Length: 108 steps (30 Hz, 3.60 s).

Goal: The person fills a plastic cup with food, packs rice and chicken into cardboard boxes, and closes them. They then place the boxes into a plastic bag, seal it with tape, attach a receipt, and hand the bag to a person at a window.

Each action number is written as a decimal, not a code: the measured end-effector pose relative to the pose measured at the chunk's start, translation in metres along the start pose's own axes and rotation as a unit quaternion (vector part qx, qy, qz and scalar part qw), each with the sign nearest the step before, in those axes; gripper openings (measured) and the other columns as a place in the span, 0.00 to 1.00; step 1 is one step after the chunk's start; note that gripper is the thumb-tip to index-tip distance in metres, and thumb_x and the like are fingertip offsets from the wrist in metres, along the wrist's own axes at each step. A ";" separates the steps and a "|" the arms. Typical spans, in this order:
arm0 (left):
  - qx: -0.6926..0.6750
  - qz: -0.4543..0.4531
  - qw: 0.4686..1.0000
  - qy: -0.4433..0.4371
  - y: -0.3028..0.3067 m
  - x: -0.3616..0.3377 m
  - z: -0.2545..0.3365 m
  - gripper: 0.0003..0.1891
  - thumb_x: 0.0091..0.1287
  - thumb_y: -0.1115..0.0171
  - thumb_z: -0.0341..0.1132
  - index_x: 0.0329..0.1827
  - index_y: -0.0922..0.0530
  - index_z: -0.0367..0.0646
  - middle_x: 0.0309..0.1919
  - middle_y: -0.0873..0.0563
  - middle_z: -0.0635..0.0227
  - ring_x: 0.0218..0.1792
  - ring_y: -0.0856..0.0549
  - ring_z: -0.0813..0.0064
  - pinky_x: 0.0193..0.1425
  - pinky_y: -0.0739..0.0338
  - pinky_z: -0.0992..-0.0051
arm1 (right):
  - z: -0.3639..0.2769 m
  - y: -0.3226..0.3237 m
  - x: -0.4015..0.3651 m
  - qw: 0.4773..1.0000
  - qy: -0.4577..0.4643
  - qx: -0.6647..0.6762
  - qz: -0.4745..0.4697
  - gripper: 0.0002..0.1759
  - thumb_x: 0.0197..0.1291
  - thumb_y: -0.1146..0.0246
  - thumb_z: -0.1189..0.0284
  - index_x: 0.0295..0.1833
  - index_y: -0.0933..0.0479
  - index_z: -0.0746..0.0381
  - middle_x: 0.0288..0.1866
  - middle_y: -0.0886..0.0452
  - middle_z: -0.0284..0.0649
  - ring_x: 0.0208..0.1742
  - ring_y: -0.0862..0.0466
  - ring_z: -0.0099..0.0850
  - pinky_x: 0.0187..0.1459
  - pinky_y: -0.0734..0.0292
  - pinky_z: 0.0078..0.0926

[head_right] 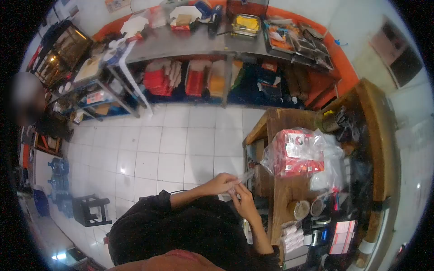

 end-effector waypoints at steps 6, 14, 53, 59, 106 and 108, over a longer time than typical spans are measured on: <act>0.292 0.015 0.956 0.019 0.010 -0.003 -0.005 0.18 0.72 0.48 0.42 0.34 0.18 0.35 0.30 0.16 0.42 0.36 0.16 0.41 0.42 0.21 0.49 | 0.019 0.041 0.000 0.992 -0.069 -0.104 -0.021 0.08 0.61 0.41 0.79 0.33 0.31 0.71 0.29 0.27 0.54 0.34 0.25 0.56 0.38 0.29 0.43; 0.154 0.004 0.985 -0.080 0.000 -0.014 0.005 0.19 0.78 0.57 0.42 0.45 0.24 0.33 0.39 0.15 0.46 0.41 0.15 0.49 0.47 0.22 0.55 | 0.007 -0.011 0.006 0.996 -0.009 0.075 0.055 0.07 0.67 0.44 0.75 0.40 0.29 0.70 0.36 0.31 0.50 0.36 0.28 0.46 0.40 0.31 0.33; 0.080 0.326 0.910 -0.242 0.065 -0.042 0.024 0.11 0.59 0.44 0.21 0.42 0.32 0.39 0.28 0.30 0.58 0.34 0.25 0.61 0.44 0.28 0.68 | 0.018 0.015 0.024 0.967 -0.073 -0.004 0.245 0.11 0.64 0.37 0.76 0.36 0.34 0.66 0.30 0.32 0.37 0.33 0.31 0.29 0.39 0.31 0.25; -0.016 0.203 0.959 -0.197 0.035 -0.024 0.026 0.14 0.56 0.38 0.26 0.40 0.34 0.40 0.30 0.29 0.63 0.33 0.29 0.71 0.40 0.31 0.74 | 0.007 -0.020 0.020 0.972 -0.008 0.019 0.234 0.07 0.58 0.41 0.83 0.33 0.33 0.66 0.27 0.34 0.36 0.31 0.35 0.26 0.37 0.34 0.24; 0.078 0.491 0.861 -0.108 0.155 -0.103 -0.011 0.03 0.61 0.43 0.22 0.37 0.26 0.36 0.27 0.24 0.57 0.30 0.24 0.69 0.38 0.27 0.71 | 0.038 -0.071 0.098 0.993 -0.019 0.053 0.102 0.06 0.52 0.39 0.83 0.32 0.30 0.67 0.27 0.30 0.40 0.30 0.29 0.32 0.35 0.32 0.28; 0.083 0.522 0.841 -0.118 0.155 -0.119 -0.003 0.04 0.60 0.43 0.21 0.35 0.28 0.36 0.27 0.25 0.57 0.29 0.25 0.69 0.36 0.28 0.70 | 0.010 -0.072 0.109 0.986 0.036 0.053 0.153 0.12 0.49 0.38 0.81 0.28 0.37 0.66 0.23 0.36 0.41 0.29 0.32 0.32 0.35 0.35 0.29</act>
Point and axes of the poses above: each hand's wrist, its own x-axis towards the middle knuckle, its own y-axis out of the back of the hand, z = x × y, the point moved 5 cm from there along x, towards the middle knuckle
